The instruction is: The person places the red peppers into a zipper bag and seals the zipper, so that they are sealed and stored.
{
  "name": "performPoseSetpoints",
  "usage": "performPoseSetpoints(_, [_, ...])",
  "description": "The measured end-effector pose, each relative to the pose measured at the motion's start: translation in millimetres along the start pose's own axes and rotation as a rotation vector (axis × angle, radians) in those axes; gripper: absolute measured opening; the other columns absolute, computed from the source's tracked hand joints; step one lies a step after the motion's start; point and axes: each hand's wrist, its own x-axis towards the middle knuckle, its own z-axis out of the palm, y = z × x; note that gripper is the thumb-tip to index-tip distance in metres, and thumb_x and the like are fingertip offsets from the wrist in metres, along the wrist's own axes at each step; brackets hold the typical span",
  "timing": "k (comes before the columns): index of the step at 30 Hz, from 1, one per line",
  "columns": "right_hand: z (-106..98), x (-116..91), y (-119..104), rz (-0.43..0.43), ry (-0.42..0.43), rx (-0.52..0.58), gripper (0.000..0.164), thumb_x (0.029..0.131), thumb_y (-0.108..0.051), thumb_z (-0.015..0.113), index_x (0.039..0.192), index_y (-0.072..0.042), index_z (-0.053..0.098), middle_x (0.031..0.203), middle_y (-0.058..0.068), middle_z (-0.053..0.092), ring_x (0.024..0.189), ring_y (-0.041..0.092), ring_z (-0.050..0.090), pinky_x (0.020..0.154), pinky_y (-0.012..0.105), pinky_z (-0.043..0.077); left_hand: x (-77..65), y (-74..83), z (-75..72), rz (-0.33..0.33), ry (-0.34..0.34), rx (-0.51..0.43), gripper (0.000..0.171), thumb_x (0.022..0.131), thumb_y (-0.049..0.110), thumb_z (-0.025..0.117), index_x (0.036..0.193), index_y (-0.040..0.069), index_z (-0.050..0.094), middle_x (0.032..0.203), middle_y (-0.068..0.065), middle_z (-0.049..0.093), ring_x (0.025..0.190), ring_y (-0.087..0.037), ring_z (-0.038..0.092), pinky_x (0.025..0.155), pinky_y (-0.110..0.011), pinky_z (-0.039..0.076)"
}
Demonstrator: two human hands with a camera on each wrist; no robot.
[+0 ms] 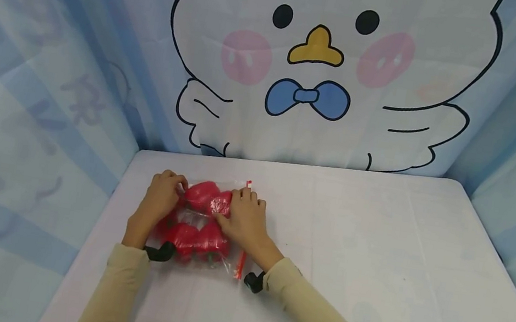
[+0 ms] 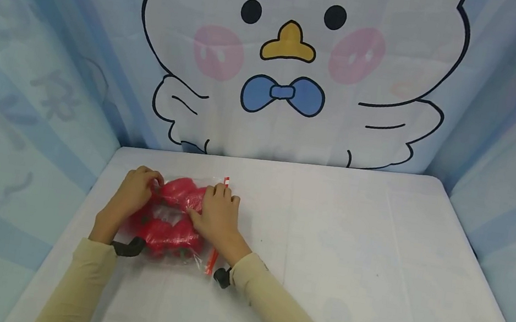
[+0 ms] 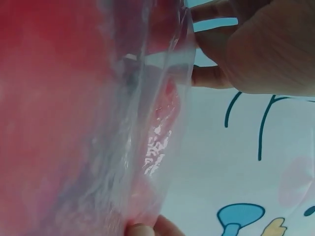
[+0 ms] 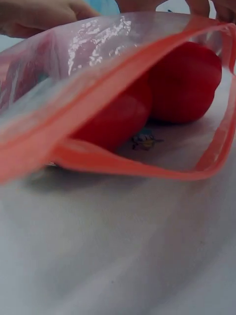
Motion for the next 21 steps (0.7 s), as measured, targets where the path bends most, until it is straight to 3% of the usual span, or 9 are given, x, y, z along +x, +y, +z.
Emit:
performPoseSetpoints(2, [2,0,4,-0.005,-0.01,0.042,0.068,0.093,-0.051,0.072,0.138,-0.002,0.058,0.132,0.017,0.062,0.121,0.032,0.058,0.097,0.05,0.049,1.8,-2.8,0.6,0.041,0.017,-0.006,0.029,0.093,-0.007,0.046,0.106,0.003,0.071,0.122,-0.03,0.06,0.114,-0.05,0.053,0.095,-0.06,0.048])
performPoseSetpoints(6, [5,1,19,-0.017,-0.004,0.204,0.055,0.097,-0.04,0.067,0.139,-0.005,0.059,0.135,0.015,0.062,0.124,0.033,0.058,0.1,0.052,0.048,6.4,-7.9,2.0,0.022,-0.014,-0.015,0.027,0.101,0.003,0.048,0.116,0.007,0.069,0.133,-0.031,0.058,0.124,-0.053,0.05,0.096,-0.067,0.047])
performPoseSetpoints(10, [5,-4,39,0.014,0.102,0.45,0.036,0.101,-0.021,0.061,0.133,-0.005,0.064,0.131,0.013,0.067,0.12,0.033,0.061,0.1,0.053,0.05,12.6,-13.7,1.1,-0.019,-0.088,-0.024,0.036,0.105,0.012,0.045,0.139,0.012,0.059,0.151,-0.028,0.049,0.138,-0.055,0.041,0.103,-0.076,0.041])
performPoseSetpoints(15, [10,-18,59,0.092,0.215,0.666,0.031,0.1,-0.006,0.059,0.131,-0.001,0.064,0.129,0.016,0.067,0.113,0.031,0.065,0.097,0.048,0.056,16.7,-22.1,-1.0,0.022,-0.114,-0.077,0.045,0.106,0.013,0.046,0.151,0.01,0.051,0.152,-0.029,0.049,0.138,-0.053,0.044,0.107,-0.076,0.038])
performPoseSetpoints(21, [23,-29,68,0.128,0.136,0.737,0.033,0.097,-0.005,0.065,0.129,0.0,0.065,0.124,0.016,0.071,0.105,0.028,0.069,0.09,0.042,0.059,20.2,-24.0,-0.3,0.061,-0.096,-0.083,0.039,0.107,0.018,0.048,0.144,0.008,0.059,0.146,-0.028,0.057,0.129,-0.048,0.056,0.104,-0.071,0.044])
